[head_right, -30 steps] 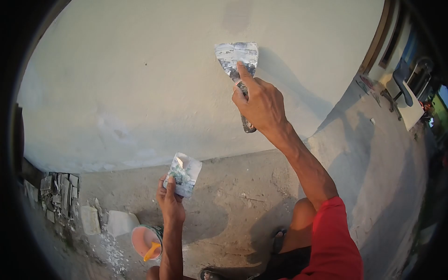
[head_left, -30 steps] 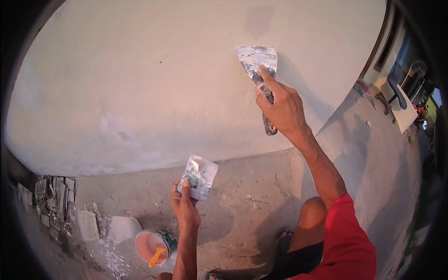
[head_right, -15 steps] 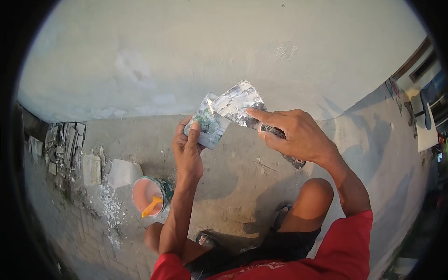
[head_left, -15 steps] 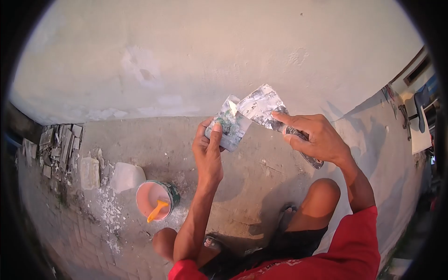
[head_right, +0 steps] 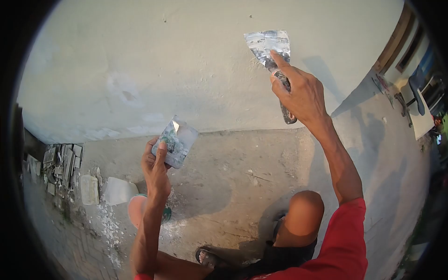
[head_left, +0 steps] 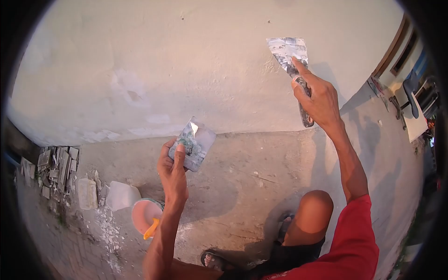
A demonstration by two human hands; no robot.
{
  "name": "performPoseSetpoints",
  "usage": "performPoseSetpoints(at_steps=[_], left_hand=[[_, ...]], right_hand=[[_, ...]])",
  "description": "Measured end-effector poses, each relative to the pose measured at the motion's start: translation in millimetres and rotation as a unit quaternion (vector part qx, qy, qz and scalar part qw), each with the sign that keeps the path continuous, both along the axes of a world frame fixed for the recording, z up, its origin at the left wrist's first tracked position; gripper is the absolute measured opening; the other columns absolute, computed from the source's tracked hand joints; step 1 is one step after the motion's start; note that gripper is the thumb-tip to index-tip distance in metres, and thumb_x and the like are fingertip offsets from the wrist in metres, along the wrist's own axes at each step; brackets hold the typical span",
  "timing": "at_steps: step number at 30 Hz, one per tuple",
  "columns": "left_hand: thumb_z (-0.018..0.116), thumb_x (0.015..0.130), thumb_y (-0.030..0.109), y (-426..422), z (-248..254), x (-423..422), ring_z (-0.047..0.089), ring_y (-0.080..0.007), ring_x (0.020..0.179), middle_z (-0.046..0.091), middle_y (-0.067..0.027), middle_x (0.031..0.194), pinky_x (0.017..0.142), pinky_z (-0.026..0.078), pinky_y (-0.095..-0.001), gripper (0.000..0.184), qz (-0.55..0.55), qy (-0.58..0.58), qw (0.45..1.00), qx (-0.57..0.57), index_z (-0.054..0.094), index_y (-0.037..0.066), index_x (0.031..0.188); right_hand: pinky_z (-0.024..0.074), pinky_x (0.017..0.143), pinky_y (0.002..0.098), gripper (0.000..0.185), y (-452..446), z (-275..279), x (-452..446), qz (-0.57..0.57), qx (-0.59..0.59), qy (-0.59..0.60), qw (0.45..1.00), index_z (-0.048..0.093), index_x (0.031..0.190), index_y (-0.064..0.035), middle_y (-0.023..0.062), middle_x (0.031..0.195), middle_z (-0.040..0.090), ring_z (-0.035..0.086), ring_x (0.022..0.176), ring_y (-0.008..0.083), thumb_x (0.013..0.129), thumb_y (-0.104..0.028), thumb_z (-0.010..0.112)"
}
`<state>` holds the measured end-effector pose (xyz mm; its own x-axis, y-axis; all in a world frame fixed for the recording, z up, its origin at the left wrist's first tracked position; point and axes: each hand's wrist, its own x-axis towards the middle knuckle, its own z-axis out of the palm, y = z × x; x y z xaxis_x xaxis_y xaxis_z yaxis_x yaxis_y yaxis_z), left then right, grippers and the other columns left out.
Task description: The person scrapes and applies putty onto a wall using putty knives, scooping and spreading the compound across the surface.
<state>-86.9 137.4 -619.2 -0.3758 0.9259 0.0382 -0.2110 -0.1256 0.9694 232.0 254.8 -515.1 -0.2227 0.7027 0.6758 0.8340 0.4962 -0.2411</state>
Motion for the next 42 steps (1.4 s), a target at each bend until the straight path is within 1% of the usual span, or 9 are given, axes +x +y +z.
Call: performPoseSetpoints(at_steps=[6, 11, 15, 17, 21, 23, 27, 34, 42], left_hand=[[0.061, 0.098, 0.023, -65, -7, -3, 0.063, -0.0096, 0.08, 0.066, -0.0061, 0.097, 0.069, 0.053, -0.0267, 0.034, -0.001, -0.012, 0.999, -0.036, 0.054, -0.002, 0.12], [0.062, 0.098, 0.022, -88, 15, 3, 0.063, -0.0096, 0.083, 0.066, -0.0066, 0.099, 0.07, 0.053, -0.0267, 0.032, 0.01, -0.041, 0.998, -0.055, 0.054, -0.001, 0.119], [0.062, 0.098, 0.021, -91, 10, -2, 0.063, -0.0099, 0.083, 0.067, -0.0067, 0.099, 0.071, 0.053, -0.0263, 0.031, -0.002, -0.052, 0.996, -0.066, 0.054, 0.0, 0.119], [0.062, 0.098, 0.021, -89, -5, -2, 0.063, -0.01, 0.083, 0.067, -0.0066, 0.099, 0.071, 0.053, -0.026, 0.031, -0.007, -0.062, 0.996, -0.071, 0.054, 0.0, 0.119], [0.062, 0.098, 0.021, -80, -20, -9, 0.063, -0.0095, 0.08, 0.067, -0.0058, 0.096, 0.07, 0.052, -0.0255, 0.031, -0.026, -0.066, 0.995, -0.072, 0.054, 0.0, 0.119], [0.062, 0.098, 0.021, -79, -26, -9, 0.063, -0.0093, 0.078, 0.067, -0.0054, 0.095, 0.069, 0.052, -0.0254, 0.031, -0.026, -0.071, 0.994, -0.075, 0.054, 0.0, 0.119], [0.062, 0.098, 0.021, -75, -30, -12, 0.062, -0.0089, 0.076, 0.067, -0.0047, 0.093, 0.067, 0.051, -0.0246, 0.03, -0.026, -0.049, 0.995, -0.077, 0.054, 0.0, 0.119], [0.061, 0.098, 0.02, -78, -31, -7, 0.062, -0.0094, 0.076, 0.067, -0.0051, 0.092, 0.066, 0.052, -0.0264, 0.03, -0.03, -0.055, 0.993, -0.103, 0.055, -0.001, 0.118], [0.062, 0.097, 0.021, -66, -46, -14, 0.063, -0.0096, 0.077, 0.067, -0.005, 0.092, 0.066, 0.053, -0.0272, 0.03, -0.05, -0.039, 0.991, -0.115, 0.055, 0.0, 0.117]], right_hand=[[0.0502, 0.059, 0.0392, 0.057, 85, -31, -24, -0.063, 0.104, -0.056, 0.991, 0.047, 0.146, -0.0156, 0.0095, 0.069, 0.058, 0.056, 0.057, 0.0226, 0.091, -0.016, 0.062], [0.0493, 0.054, 0.0359, 0.06, 62, -78, -14, -0.068, -0.028, -0.097, 0.993, 0.044, 0.147, -0.014, 0.0103, 0.069, 0.059, 0.061, 0.061, 0.0225, 0.091, -0.019, 0.063], [0.0515, 0.051, 0.0361, 0.054, 50, -45, -8, -0.005, 0.051, -0.005, 0.999, 0.05, 0.141, -0.0047, 0.0138, 0.069, 0.063, 0.064, 0.059, 0.0234, 0.091, -0.022, 0.062], [0.0522, 0.054, 0.0358, 0.053, 44, 7, -23, -0.057, -0.053, 0.14, 0.987, 0.051, 0.139, -0.0004, 0.0181, 0.072, 0.066, 0.067, 0.063, 0.0235, 0.09, -0.02, 0.059], [0.0521, 0.055, 0.036, 0.051, 72, 9, -41, -0.044, -0.027, 0.126, 0.991, 0.053, 0.137, 0.0004, 0.0172, 0.068, 0.065, 0.065, 0.059, 0.0241, 0.089, -0.018, 0.058], [0.0519, 0.056, 0.0374, 0.051, 70, -27, -42, -0.018, 0.051, -0.03, 0.998, 0.054, 0.136, -0.0003, 0.0155, 0.062, 0.064, 0.064, 0.056, 0.0261, 0.089, -0.021, 0.058], [0.0517, 0.057, 0.0392, 0.051, 36, -58, -27, -0.041, -0.153, -0.095, 0.983, 0.054, 0.136, -0.0027, 0.0163, 0.064, 0.065, 0.063, 0.054, 0.028, 0.089, -0.02, 0.058], [0.0517, 0.06, 0.0391, 0.052, 16, 9, 13, -0.116, -0.098, 0.088, 0.984, 0.052, 0.139, -0.0059, 0.0137, 0.069, 0.066, 0.064, 0.057, 0.0255, 0.09, -0.018, 0.06], [0.0517, 0.061, 0.037, 0.057, 56, -90, 29, -0.055, -0.028, -0.067, 0.996, 0.049, 0.143, -0.0151, 0.012, 0.076, 0.064, 0.063, 0.063, 0.0246, 0.088, -0.017, 0.064]])
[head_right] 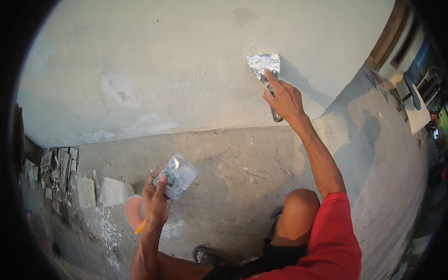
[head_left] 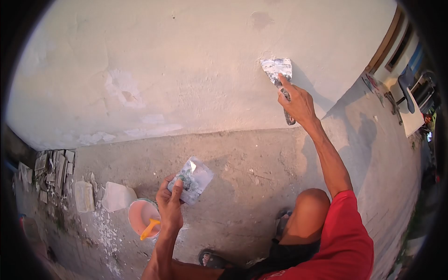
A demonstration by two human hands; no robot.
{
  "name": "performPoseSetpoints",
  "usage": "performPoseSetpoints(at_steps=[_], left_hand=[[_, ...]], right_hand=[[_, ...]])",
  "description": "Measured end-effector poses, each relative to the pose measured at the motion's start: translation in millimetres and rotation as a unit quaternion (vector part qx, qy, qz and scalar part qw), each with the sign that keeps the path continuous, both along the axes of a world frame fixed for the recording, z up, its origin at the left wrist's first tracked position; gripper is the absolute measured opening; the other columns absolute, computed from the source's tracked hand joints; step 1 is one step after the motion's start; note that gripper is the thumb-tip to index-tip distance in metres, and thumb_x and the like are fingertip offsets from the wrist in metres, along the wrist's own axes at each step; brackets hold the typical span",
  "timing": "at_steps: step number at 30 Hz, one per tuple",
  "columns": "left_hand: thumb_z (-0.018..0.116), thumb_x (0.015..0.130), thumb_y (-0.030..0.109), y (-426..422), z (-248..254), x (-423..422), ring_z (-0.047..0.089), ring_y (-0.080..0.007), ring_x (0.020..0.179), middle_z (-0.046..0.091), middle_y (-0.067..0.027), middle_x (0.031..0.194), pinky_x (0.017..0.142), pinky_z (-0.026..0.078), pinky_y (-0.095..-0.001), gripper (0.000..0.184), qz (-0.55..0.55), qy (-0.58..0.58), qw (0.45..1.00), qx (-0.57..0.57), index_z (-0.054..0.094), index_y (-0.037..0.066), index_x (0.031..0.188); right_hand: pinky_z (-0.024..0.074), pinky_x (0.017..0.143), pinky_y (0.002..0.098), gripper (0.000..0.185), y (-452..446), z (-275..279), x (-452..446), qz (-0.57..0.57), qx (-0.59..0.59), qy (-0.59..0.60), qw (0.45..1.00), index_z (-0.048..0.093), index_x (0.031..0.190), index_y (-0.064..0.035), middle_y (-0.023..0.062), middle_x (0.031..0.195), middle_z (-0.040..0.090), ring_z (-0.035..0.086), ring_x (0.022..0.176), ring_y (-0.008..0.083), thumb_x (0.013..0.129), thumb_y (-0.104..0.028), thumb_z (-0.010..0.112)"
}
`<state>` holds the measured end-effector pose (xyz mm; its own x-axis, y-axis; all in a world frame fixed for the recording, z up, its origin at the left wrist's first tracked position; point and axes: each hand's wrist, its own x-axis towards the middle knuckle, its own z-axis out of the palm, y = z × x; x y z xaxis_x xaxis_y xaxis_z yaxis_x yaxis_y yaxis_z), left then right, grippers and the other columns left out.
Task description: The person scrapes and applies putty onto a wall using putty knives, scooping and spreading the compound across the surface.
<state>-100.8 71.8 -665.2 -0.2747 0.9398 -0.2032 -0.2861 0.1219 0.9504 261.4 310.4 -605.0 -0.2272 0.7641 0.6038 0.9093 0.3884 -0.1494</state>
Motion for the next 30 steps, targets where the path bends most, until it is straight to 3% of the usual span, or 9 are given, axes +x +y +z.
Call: performPoseSetpoints(at_steps=[1, 2, 9, 13, 17, 20, 23, 27, 30], left_hand=[[0.062, 0.097, 0.021, -1, -2, 2, 0.063, -0.0097, 0.077, 0.067, -0.0051, 0.092, 0.067, 0.053, -0.0273, 0.03, 0.008, 0.002, 1.0, 0.0, 0.055, 0.0, 0.117], [0.062, 0.097, 0.021, -1, -3, 3, 0.063, -0.0097, 0.077, 0.067, -0.0051, 0.092, 0.067, 0.053, -0.0273, 0.03, 0.009, 0.004, 1.0, -0.003, 0.055, 0.0, 0.117], [0.061, 0.098, 0.019, 0, -13, 10, 0.062, -0.0093, 0.079, 0.067, -0.0053, 0.094, 0.07, 0.052, -0.0256, 0.029, 0.022, 0.017, 1.0, -0.002, 0.054, -0.001, 0.118], [0.062, 0.097, 0.019, 5, -16, 6, 0.061, -0.0092, 0.079, 0.067, -0.005, 0.094, 0.072, 0.052, -0.0251, 0.03, 0.018, 0.03, 0.999, 0.011, 0.054, -0.002, 0.118], [0.062, 0.097, 0.019, 9, -8, 7, 0.061, -0.0092, 0.079, 0.066, -0.0051, 0.093, 0.072, 0.052, -0.0251, 0.03, 0.017, 0.032, 0.999, 0.003, 0.054, -0.002, 0.118], [0.062, 0.097, 0.019, 9, -7, 10, 0.061, -0.0092, 0.079, 0.066, -0.0054, 0.094, 0.071, 0.052, -0.0254, 0.03, 0.019, 0.025, 0.999, 0.012, 0.055, -0.002, 0.117], [0.062, 0.097, 0.02, 10, -2, 12, 0.062, -0.0095, 0.078, 0.067, -0.0058, 0.093, 0.068, 0.052, -0.0257, 0.03, 0.011, 0.035, 0.999, -0.007, 0.055, -0.002, 0.116], [0.062, 0.097, 0.02, 11, 3, 12, 0.062, -0.0093, 0.075, 0.067, -0.0053, 0.091, 0.065, 0.052, -0.0257, 0.03, -0.005, 0.043, 0.999, -0.008, 0.055, -0.001, 0.117], [0.062, 0.097, 0.02, 14, 1, 14, 0.061, -0.0089, 0.074, 0.067, -0.005, 0.09, 0.065, 0.052, -0.0253, 0.03, 0.007, 0.044, 0.999, -0.004, 0.054, -0.002, 0.117]], right_hand=[[0.0512, 0.062, 0.0357, 0.059, -2, -6, 4, -0.001, -0.018, -0.006, 1.0, 0.049, 0.144, -0.0182, 0.0108, 0.076, 0.064, 0.062, 0.063, 0.0232, 0.087, -0.014, 0.065], [0.0481, 0.048, 0.032, 0.063, 2, -10, 11, 0.023, 0.047, -0.067, 0.996, 0.048, 0.145, -0.0189, 0.0051, 0.071, 0.056, 0.056, 0.058, 0.0163, 0.086, -0.015, 0.068], [0.0414, 0.049, 0.028, 0.077, 65, 10, 82, 0.025, 0.234, -0.341, 0.91, 0.035, 0.151, -0.0343, -0.0003, 0.081, 0.051, 0.052, 0.07, 0.014, 0.086, -0.006, 0.067], [0.0421, 0.049, 0.0287, 0.078, 60, 9, 116, -0.025, 0.168, -0.364, 0.916, 0.033, 0.152, -0.0357, 0.0008, 0.086, 0.053, 0.053, 0.072, 0.0154, 0.087, -0.006, 0.064], [0.0446, 0.047, 0.0304, 0.074, 21, -23, 123, -0.037, 0.107, -0.308, 0.945, 0.037, 0.151, -0.0292, 0.0028, 0.084, 0.054, 0.054, 0.065, 0.0168, 0.087, -0.007, 0.066], [0.0488, 0.049, 0.0318, 0.064, -16, -25, 77, 0.003, 0.047, -0.045, 0.998, 0.044, 0.147, -0.0115, 0.0064, 0.073, 0.055, 0.056, 0.056, 0.0178, 0.086, -0.01, 0.066], [0.049, 0.049, 0.0314, 0.065, 8, -6, 22, 0.069, 0.133, 0.101, 0.983, 0.043, 0.147, -0.0091, 0.0074, 0.071, 0.056, 0.057, 0.057, 0.0166, 0.086, -0.011, 0.066], [0.0504, 0.056, 0.0359, 0.068, 32, -13, -23, 0.04, 0.097, 0.118, 0.987, 0.037, 0.15, -0.0088, 0.0095, 0.074, 0.058, 0.058, 0.059, 0.0203, 0.088, -0.009, 0.065], [0.0489, 0.046, 0.0329, 0.073, 31, -52, -23, 0.002, 0.073, -0.01, 0.997, 0.035, 0.152, -0.0128, 0.009, 0.074, 0.056, 0.057, 0.055, 0.0193, 0.086, -0.011, 0.067]])
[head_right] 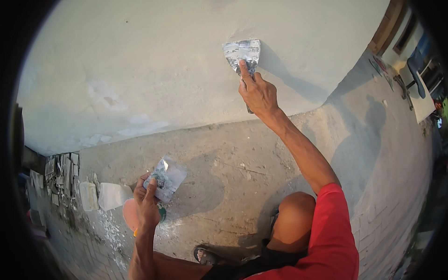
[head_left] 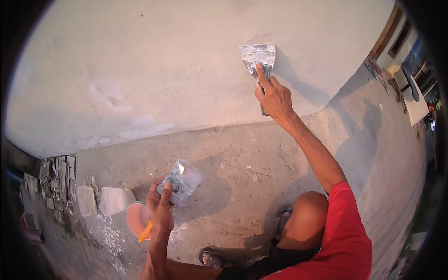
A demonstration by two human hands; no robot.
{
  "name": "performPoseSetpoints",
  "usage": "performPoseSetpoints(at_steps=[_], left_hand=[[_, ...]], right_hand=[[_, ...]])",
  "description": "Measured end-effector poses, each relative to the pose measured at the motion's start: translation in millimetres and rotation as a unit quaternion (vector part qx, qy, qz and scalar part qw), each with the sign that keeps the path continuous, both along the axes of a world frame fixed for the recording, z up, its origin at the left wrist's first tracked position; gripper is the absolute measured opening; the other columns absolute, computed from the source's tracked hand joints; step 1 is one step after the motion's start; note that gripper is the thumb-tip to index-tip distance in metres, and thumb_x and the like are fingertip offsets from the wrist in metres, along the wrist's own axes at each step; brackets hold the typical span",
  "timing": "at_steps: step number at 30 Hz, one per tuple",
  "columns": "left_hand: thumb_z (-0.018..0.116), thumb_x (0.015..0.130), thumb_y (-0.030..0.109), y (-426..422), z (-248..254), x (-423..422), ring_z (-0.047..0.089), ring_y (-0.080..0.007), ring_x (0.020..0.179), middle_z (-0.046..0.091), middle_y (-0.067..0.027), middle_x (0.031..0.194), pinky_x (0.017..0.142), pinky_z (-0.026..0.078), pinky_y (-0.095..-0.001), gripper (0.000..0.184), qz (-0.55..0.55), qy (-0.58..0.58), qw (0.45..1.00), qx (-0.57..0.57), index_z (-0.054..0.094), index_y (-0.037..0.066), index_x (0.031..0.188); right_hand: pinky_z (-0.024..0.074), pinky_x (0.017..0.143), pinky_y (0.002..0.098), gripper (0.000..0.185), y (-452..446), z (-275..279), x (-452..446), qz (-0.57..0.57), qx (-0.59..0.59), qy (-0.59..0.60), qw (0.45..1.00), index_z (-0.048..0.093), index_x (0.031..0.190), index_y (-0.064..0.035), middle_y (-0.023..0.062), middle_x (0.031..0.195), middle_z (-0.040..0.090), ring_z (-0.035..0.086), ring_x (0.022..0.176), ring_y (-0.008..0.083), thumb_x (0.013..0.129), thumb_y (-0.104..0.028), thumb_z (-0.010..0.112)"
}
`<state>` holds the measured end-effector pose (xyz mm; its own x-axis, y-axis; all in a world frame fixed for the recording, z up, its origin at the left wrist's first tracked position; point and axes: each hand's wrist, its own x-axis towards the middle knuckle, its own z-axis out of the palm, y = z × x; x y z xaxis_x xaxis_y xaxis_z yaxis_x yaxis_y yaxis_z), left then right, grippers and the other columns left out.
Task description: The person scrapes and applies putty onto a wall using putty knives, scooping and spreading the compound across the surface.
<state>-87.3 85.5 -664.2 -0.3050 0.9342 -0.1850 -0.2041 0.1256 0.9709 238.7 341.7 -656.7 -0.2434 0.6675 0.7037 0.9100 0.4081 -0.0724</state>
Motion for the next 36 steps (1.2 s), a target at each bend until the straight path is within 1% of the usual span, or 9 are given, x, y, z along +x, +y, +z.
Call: performPoseSetpoints(at_steps=[5, 8, 13, 17, 21, 23, 27, 29, 36], left_hand=[[0.061, 0.098, 0.02, -3, -4, -7, 0.061, -0.0086, 0.076, 0.067, -0.0055, 0.092, 0.067, 0.052, -0.0249, 0.031, 0.002, -0.002, 1.0, 0.021, 0.054, -0.002, 0.118], [0.062, 0.098, 0.02, -4, -3, -3, 0.061, -0.0082, 0.077, 0.067, -0.0054, 0.092, 0.068, 0.051, -0.0246, 0.032, 0.006, -0.008, 1.0, 0.024, 0.054, -0.003, 0.118], [0.061, 0.098, 0.02, -4, -6, -2, 0.061, -0.0087, 0.075, 0.067, -0.0055, 0.092, 0.066, 0.051, -0.0246, 0.03, -0.019, 0.009, 1.0, 0.003, 0.055, -0.003, 0.117], [0.062, 0.098, 0.02, 2, -2, -3, 0.061, -0.009, 0.074, 0.067, -0.0056, 0.091, 0.065, 0.051, -0.0246, 0.03, -0.03, 0.012, 0.999, -0.014, 0.056, -0.002, 0.117], [0.062, 0.097, 0.02, 6, -4, -3, 0.061, -0.0088, 0.074, 0.067, -0.0049, 0.09, 0.065, 0.051, -0.0246, 0.03, -0.026, 0.012, 1.0, -0.002, 0.056, -0.002, 0.117], [0.062, 0.097, 0.02, 7, -1, -1, 0.061, -0.0088, 0.074, 0.067, -0.0048, 0.09, 0.065, 0.051, -0.0247, 0.03, -0.02, 0.009, 1.0, 0.002, 0.056, -0.002, 0.116], [0.062, 0.097, 0.02, 5, 0, 0, 0.061, -0.0091, 0.074, 0.067, -0.0053, 0.09, 0.066, 0.052, -0.0254, 0.03, -0.012, 0.015, 1.0, -0.002, 0.056, -0.002, 0.116], [0.062, 0.097, 0.02, 6, -1, 0, 0.061, -0.0092, 0.075, 0.067, -0.0053, 0.09, 0.067, 0.052, -0.0257, 0.03, -0.017, 0.02, 1.0, -0.001, 0.056, -0.002, 0.116], [0.061, 0.097, 0.02, 10, -2, 1, 0.062, -0.0098, 0.077, 0.067, -0.0056, 0.093, 0.069, 0.053, -0.0266, 0.031, -0.009, 0.013, 1.0, 0.0, 0.054, -0.002, 0.118]], right_hand=[[0.0492, 0.046, 0.0335, 0.072, -19, -41, 34, 0.005, -0.011, -0.04, 0.999, 0.038, 0.151, -0.0169, 0.0082, 0.075, 0.054, 0.057, 0.054, 0.0198, 0.086, -0.014, 0.068], [0.0498, 0.043, 0.0303, 0.064, -32, -32, 52, 0.004, -0.069, -0.106, 0.992, 0.046, 0.145, -0.0097, 0.0083, 0.072, 0.054, 0.058, 0.052, 0.018, 0.085, -0.014, 0.068], [0.0474, 0.045, 0.0328, 0.064, -41, 38, 26, 0.033, 0.003, 0.007, 0.999, 0.046, 0.146, -0.0127, 0.008, 0.073, 0.056, 0.055, 0.052, 0.0182, 0.086, -0.012, 0.067], [0.0468, 0.045, 0.0326, 0.063, -15, 42, -10, 0.019, 0.021, 0.052, 0.998, 0.046, 0.145, -0.0119, 0.0087, 0.071, 0.056, 0.054, 0.051, 0.0182, 0.086, -0.012, 0.067], [0.0472, 0.045, 0.0333, 0.063, -15, 2, -4, 0.007, 0.021, -0.004, 1.0, 0.046, 0.145, -0.012, 0.0091, 0.072, 0.055, 0.056, 0.05, 0.0192, 0.086, -0.013, 0.067], [0.0475, 0.045, 0.0324, 0.063, -26, -11, 11, -0.015, -0.103, -0.066, 0.992, 0.047, 0.145, -0.0133, 0.0075, 0.072, 0.055, 0.054, 0.049, 0.0181, 0.086, -0.013, 0.067], [0.0462, 0.041, 0.0281, 0.065, -25, -7, 45, 0.006, -0.038, -0.091, 0.995, 0.047, 0.145, -0.0137, 0.0065, 0.072, 0.055, 0.053, 0.049, 0.0135, 0.084, -0.015, 0.07], [0.0441, 0.039, 0.0272, 0.07, -9, 10, 55, 0.056, 0.104, -0.123, 0.985, 0.043, 0.148, -0.0206, 0.0027, 0.074, 0.052, 0.051, 0.053, 0.0127, 0.084, -0.014, 0.071], [0.0491, 0.047, 0.0291, 0.073, 25, -3, 106, -0.006, 0.043, -0.184, 0.982, 0.037, 0.151, -0.0282, 0.0054, 0.083, 0.05, 0.052, 0.057, 0.0171, 0.087, -0.009, 0.067]])
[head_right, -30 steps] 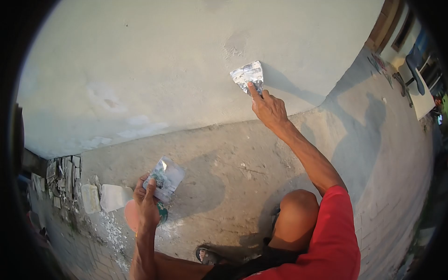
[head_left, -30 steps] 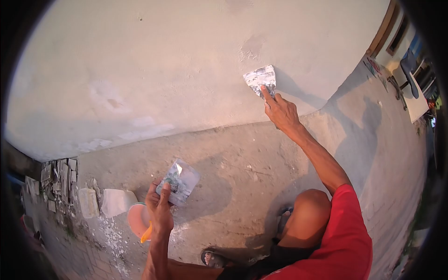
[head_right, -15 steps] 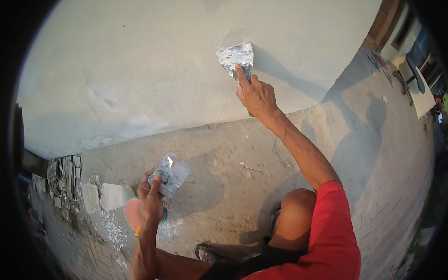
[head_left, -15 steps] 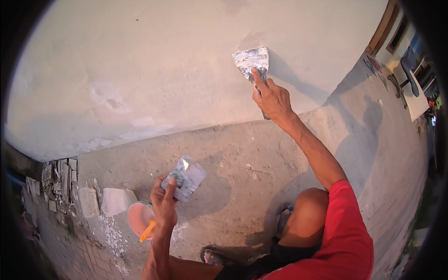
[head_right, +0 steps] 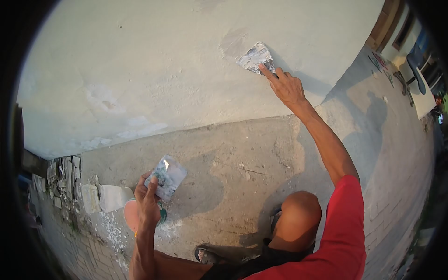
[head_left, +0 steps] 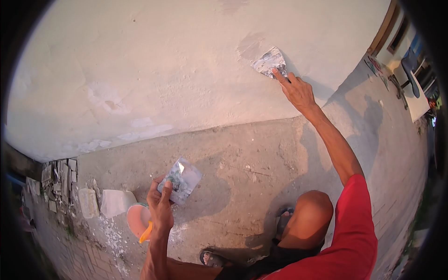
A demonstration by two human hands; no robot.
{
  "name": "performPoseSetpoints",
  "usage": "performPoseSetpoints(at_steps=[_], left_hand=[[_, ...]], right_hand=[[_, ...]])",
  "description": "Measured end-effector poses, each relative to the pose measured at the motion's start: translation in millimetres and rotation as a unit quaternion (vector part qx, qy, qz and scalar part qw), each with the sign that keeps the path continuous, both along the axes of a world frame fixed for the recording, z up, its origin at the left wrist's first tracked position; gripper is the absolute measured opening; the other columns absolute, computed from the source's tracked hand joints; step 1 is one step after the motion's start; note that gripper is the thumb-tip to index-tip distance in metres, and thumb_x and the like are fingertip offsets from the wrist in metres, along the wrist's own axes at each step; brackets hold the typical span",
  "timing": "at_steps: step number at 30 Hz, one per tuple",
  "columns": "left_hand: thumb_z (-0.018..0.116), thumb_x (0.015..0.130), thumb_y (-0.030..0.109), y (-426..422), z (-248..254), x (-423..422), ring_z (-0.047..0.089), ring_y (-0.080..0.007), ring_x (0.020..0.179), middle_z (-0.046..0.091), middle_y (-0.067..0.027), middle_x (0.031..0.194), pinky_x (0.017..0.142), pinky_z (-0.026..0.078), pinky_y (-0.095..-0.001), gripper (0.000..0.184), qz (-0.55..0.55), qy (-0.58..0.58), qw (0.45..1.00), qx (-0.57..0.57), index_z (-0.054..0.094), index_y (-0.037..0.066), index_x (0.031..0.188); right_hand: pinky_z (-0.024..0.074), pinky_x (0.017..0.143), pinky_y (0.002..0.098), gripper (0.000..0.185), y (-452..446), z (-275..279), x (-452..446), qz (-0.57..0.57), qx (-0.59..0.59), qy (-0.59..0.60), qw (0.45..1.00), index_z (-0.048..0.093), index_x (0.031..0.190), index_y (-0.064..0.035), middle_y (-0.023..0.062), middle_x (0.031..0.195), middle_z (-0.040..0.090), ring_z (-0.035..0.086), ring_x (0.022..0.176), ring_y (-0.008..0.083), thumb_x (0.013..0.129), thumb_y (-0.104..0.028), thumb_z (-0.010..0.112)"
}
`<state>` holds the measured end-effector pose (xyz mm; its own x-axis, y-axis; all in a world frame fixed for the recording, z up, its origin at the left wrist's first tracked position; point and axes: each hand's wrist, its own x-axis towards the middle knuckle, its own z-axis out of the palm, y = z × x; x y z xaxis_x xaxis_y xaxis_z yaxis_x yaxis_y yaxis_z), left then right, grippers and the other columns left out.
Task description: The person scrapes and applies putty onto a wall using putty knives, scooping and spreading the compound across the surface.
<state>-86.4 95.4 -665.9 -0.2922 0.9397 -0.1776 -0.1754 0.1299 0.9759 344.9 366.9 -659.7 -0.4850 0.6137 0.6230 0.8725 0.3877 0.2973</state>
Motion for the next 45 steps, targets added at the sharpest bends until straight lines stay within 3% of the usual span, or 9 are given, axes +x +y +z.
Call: performPoseSetpoints(at_steps=[4, 11, 17, 21, 26, 34, 36, 42, 45], left_hand=[[0.061, 0.098, 0.02, -2, -7, -5, 0.062, -0.01, 0.079, 0.067, -0.0061, 0.095, 0.071, 0.053, -0.0261, 0.031, 0.001, -0.013, 1.0, 0.01, 0.054, -0.002, 0.118], [0.062, 0.098, 0.019, -2, -3, -6, 0.061, -0.009, 0.078, 0.067, -0.0056, 0.094, 0.069, 0.051, -0.0247, 0.03, -0.006, -0.012, 1.0, -0.003, 0.055, -0.002, 0.118], [0.062, 0.097, 0.019, 1, -4, -5, 0.06, -0.008, 0.076, 0.067, -0.0052, 0.092, 0.067, 0.05, -0.0231, 0.029, -0.008, -0.015, 1.0, 0.005, 0.055, -0.002, 0.117], [0.062, 0.097, 0.019, -1, 0, -7, 0.06, -0.0078, 0.074, 0.067, -0.0048, 0.09, 0.066, 0.049, -0.0233, 0.029, -0.003, -0.012, 1.0, 0.01, 0.056, -0.002, 0.116], [0.062, 0.097, 0.018, -1, -3, -8, 0.06, -0.0083, 0.072, 0.067, -0.0051, 0.091, 0.065, 0.05, -0.0246, 0.028, -0.009, 0.0, 1.0, -0.016, 0.056, -0.002, 0.116], [0.06, 0.098, 0.019, 1, -6, -8, 0.064, -0.0108, 0.082, 0.067, -0.0069, 0.096, 0.071, 0.054, -0.0284, 0.031, -0.025, -0.007, 1.0, -0.001, 0.054, -0.002, 0.118], [0.061, 0.098, 0.021, 4, -8, 0, 0.064, -0.0115, 0.083, 0.067, -0.0078, 0.097, 0.072, 0.054, -0.0289, 0.033, -0.015, -0.023, 1.0, -0.003, 0.053, -0.002, 0.12], [0.061, 0.099, 0.028, 56, -7, 51, 0.064, -0.0112, 0.082, 0.067, -0.0075, 0.097, 0.07, 0.054, -0.029, 0.038, -0.089, -0.091, 0.992, 0.027, 0.052, -0.001, 0.122], [0.06, 0.099, 0.028, 73, 0, 81, 0.063, -0.0094, 0.077, 0.067, -0.0062, 0.094, 0.066, 0.053, -0.0263, 0.038, -0.102, -0.081, 0.99, 0.048, 0.054, -0.002, 0.121]], right_hand=[[0.0513, 0.051, 0.0321, 0.07, -45, -14, -9, -0.045, -0.126, 0.093, 0.987, 0.036, 0.152, -0.0166, 0.0087, 0.08, 0.056, 0.06, 0.062, 0.0199, 0.089, -0.009, 0.065], [0.0531, 0.054, 0.0337, 0.068, -17, 12, -108, 0.104, -0.044, 0.399, 0.91, 0.034, 0.15, -0.004, 0.0163, 0.084, 0.064, 0.064, 0.061, 0.0209, 0.09, -0.011, 0.063], [0.0506, 0.043, 0.0338, 0.073, -35, -60, -116, 0.007, -0.124, 0.203, 0.971, 0.035, 0.15, -0.0061, 0.0134, 0.074, 0.059, 0.06, 0.051, 0.0203, 0.087, -0.015, 0.068], [0.0502, 0.043, 0.0327, 0.071, -55, -56, -93, 0.005, -0.185, 0.209, 0.96, 0.037, 0.149, -0.0061, 0.0134, 0.074, 0.06, 0.06, 0.052, 0.0198, 0.086, -0.015, 0.068], [0.0496, 0.042, 0.0328, 0.069, -33, 32, -108, 0.073, -0.028, 0.327, 0.942, 0.039, 0.148, -0.0054, 0.014, 0.074, 0.061, 0.059, 0.051, 0.0191, 0.086, -0.014, 0.067], [0.0521, 0.051, 0.0362, 0.064, -59, -53, -100, -0.033, -0.177, 0.172, 0.969, 0.04, 0.149, -0.0089, 0.0145, 0.081, 0.063, 0.061, 0.056, 0.0226, 0.089, -0.015, 0.064], [0.0541, 0.064, 0.0383, 0.059, -80, -58, -80, -0.055, -0.363, 0.161, 0.916, 0.044, 0.147, -0.0092, 0.0149, 0.083, 0.064, 0.064, 0.066, 0.0231, 0.091, -0.019, 0.061], [0.0485, 0.065, 0.0342, 0.051, -145, -14, -51, 0.14, -0.427, 0.466, 0.762, 0.051, 0.142, -0.0131, 0.0078, 0.078, 0.065, 0.057, 0.067, 0.0195, 0.093, -0.023, 0.061], [0.0472, 0.063, 0.0334, 0.045, -165, 31, -47, 0.176, -0.372, 0.268, 0.871, 0.056, 0.138, -0.0139, 0.0044, 0.076, 0.062, 0.052, 0.066, 0.0174, 0.094, -0.015, 0.059]])
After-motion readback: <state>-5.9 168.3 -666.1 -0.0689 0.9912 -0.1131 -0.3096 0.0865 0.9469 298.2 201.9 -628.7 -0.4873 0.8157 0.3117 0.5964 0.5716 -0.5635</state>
